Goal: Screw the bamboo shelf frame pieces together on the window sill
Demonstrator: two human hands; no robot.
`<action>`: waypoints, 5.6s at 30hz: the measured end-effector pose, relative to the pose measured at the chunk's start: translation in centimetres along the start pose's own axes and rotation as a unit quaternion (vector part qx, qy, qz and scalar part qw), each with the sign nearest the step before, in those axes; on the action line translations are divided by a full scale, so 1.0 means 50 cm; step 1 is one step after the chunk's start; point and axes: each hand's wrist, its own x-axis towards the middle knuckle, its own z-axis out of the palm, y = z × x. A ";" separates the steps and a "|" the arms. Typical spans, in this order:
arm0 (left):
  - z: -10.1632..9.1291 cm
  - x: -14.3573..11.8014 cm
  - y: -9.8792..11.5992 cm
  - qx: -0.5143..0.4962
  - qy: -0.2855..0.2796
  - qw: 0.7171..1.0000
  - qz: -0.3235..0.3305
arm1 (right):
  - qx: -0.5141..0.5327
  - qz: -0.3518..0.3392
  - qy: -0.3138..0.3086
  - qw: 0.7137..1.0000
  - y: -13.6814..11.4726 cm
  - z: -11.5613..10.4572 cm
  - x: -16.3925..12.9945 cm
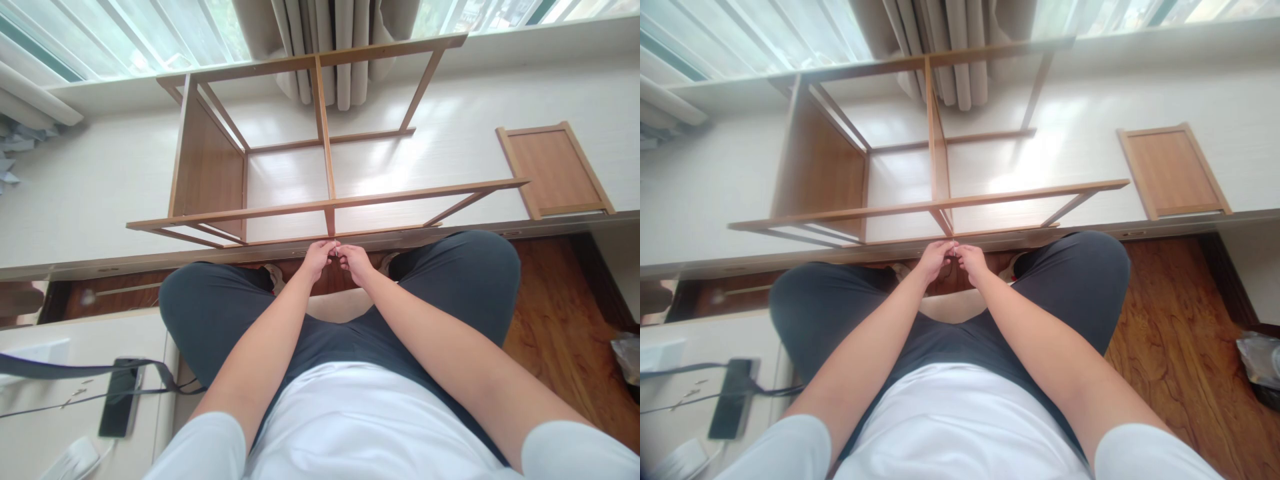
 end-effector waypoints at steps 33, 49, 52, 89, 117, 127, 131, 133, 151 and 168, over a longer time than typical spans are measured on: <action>0.012 -0.015 0.010 -0.065 0.018 0.997 -0.047 | 0.023 0.005 0.015 1.000 0.009 0.000 -0.013; 0.017 -0.024 0.003 -0.049 0.006 0.997 -0.054 | 0.021 -0.030 0.031 0.999 0.019 -0.004 -0.015; 0.013 -0.017 0.000 -0.038 0.003 0.998 -0.041 | 0.021 -0.042 0.036 0.998 0.019 0.000 -0.012; 0.001 -0.008 0.001 -0.043 0.009 0.999 -0.025 | -0.008 -0.074 0.036 0.997 0.017 0.014 0.005; -0.002 0.001 -0.003 -0.041 0.004 0.999 -0.023 | -0.009 -0.071 0.038 0.997 0.015 0.014 0.006; -0.002 0.002 -0.003 -0.040 0.005 0.999 -0.027 | -0.019 -0.069 0.035 0.997 0.015 0.013 0.008; -0.002 0.002 -0.003 -0.040 0.004 0.999 -0.024 | -0.019 -0.072 0.038 0.997 0.016 0.013 0.008; -0.002 0.002 -0.004 -0.040 0.004 0.999 -0.024 | -0.018 -0.073 0.039 0.996 0.016 0.012 0.009; -0.002 0.002 -0.003 -0.043 0.005 0.999 -0.025 | -0.011 -0.069 0.035 0.997 0.016 0.014 0.011; -0.007 -0.003 -0.002 -0.029 0.021 0.999 -0.021 | -0.017 -0.076 0.029 0.997 0.027 0.021 0.021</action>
